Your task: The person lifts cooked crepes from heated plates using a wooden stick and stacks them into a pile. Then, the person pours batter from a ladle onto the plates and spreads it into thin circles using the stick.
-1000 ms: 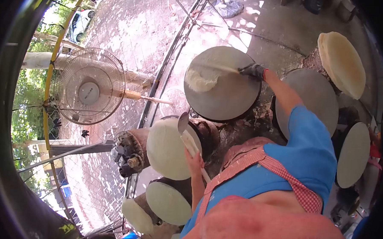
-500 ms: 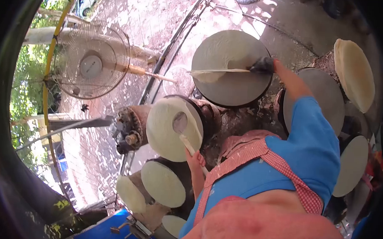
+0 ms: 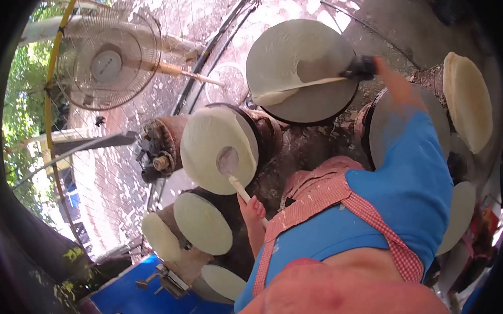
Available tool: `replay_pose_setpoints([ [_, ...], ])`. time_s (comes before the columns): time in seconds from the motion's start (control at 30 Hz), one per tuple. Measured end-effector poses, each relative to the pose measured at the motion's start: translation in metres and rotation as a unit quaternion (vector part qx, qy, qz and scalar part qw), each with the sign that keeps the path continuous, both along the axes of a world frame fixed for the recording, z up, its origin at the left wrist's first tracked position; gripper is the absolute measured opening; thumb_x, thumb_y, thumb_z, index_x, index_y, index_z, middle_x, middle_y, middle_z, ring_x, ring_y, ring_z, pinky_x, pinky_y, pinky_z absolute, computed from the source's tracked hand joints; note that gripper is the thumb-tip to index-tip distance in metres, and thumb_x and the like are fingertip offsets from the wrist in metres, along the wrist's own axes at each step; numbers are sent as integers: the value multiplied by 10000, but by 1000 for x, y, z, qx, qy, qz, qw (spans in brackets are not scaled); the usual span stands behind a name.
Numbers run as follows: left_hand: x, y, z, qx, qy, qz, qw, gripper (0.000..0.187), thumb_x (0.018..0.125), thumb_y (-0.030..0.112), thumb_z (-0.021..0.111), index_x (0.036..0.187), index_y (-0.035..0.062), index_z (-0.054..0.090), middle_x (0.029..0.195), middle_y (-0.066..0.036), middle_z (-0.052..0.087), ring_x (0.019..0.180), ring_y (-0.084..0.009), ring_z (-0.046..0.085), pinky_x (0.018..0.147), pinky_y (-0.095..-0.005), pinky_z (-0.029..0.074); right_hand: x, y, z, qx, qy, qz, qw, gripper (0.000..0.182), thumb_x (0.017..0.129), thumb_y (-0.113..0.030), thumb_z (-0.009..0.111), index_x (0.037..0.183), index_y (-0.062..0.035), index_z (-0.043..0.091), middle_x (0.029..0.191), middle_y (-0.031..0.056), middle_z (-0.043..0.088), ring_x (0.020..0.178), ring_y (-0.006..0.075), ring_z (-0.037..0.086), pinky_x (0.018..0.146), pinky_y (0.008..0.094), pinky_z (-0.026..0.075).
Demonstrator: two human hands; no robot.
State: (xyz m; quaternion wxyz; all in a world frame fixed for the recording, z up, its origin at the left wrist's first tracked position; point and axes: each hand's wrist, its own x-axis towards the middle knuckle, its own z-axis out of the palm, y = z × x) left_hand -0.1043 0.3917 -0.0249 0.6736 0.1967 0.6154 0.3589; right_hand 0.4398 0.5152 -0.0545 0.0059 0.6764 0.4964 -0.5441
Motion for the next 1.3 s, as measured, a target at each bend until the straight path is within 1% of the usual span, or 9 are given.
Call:
replay_pose_setpoints([
  [0.1, 0, -7, 2, -15, -6, 23, 1000, 648, 802, -15, 391, 1306, 290, 120, 520, -12, 299, 324, -91, 308, 263, -215, 269, 80, -23, -90, 77, 44, 58, 994, 361, 786, -403, 551, 766, -50, 623, 501, 20, 506, 387, 93, 433, 363, 267, 361],
  [0.33, -18, -18, 5, -19, -3, 18, 1000, 649, 802, -27, 382, 1300, 299, 124, 519, -22, 314, 316, -98, 308, 256, -225, 275, -13, 45, -34, 110, 189, -147, 965, 146, 755, -242, 610, 816, -114, 644, 489, 5, 465, 345, 88, 376, 320, 252, 303],
  [0.37, -25, -19, 6, -13, -21, 10, 1000, 656, 799, -29, 384, 1301, 300, 118, 519, -22, 315, 316, -100, 309, 254, -229, 276, 1, 39, -61, 344, 168, 92, 919, 179, 778, -230, 565, 910, -123, 622, 518, 5, 490, 382, 97, 414, 355, 254, 335],
  [0.5, -60, -15, 1, -6, -27, -32, 999, 667, 791, -32, 397, 1301, 299, 121, 521, -22, 320, 317, -103, 312, 252, -238, 278, 24, -117, 4, 14, -35, -82, 996, 198, 779, -232, 551, 929, -118, 609, 566, 32, 516, 451, 142, 455, 410, 285, 361],
  [0.7, -106, 17, -19, -12, -39, -134, 990, 630, 784, -14, 427, 1288, 260, 168, 519, -4, 307, 317, -84, 321, 238, -216, 263, -82, -324, 40, 75, -175, -217, 957, 226, 780, -236, 531, 958, -110, 589, 637, 72, 555, 555, 209, 516, 492, 332, 401],
  [0.9, -124, 21, -5, -9, -105, -187, 977, 630, 786, 7, 447, 1294, 264, 177, 505, -2, 310, 320, -85, 310, 247, -217, 259, -314, -219, -96, 569, -288, -205, 742, 254, 781, -240, 511, 986, -102, 569, 708, 112, 595, 659, 276, 577, 575, 380, 440],
  [1.13, -151, -12, 10, 35, -125, -204, 970, 648, 787, 7, 444, 1293, 308, 172, 497, 3, 284, 323, -83, 299, 249, -210, 258, -329, -230, -20, 202, -301, -319, 876, 247, 786, -286, 461, 937, -137, 587, 763, 180, 580, 709, 327, 576, 635, 427, 431],
  [1.23, -167, -16, 5, 41, -138, -200, 969, 643, 794, 9, 430, 1292, 321, 166, 497, 2, 287, 321, -84, 299, 250, -211, 266, -309, -233, -86, 424, -266, -402, 767, 251, 785, -301, 456, 928, -143, 589, 762, 185, 584, 724, 339, 572, 646, 422, 438],
  [1.3, -169, -27, 0, 33, -135, -187, 972, 642, 798, 10, 421, 1292, 327, 163, 496, 1, 289, 320, -85, 298, 251, -212, 270, -324, -202, -84, 389, -267, -381, 795, 274, 791, -310, 448, 953, -139, 587, 829, 177, 580, 778, 333, 564, 683, 411, 434],
])
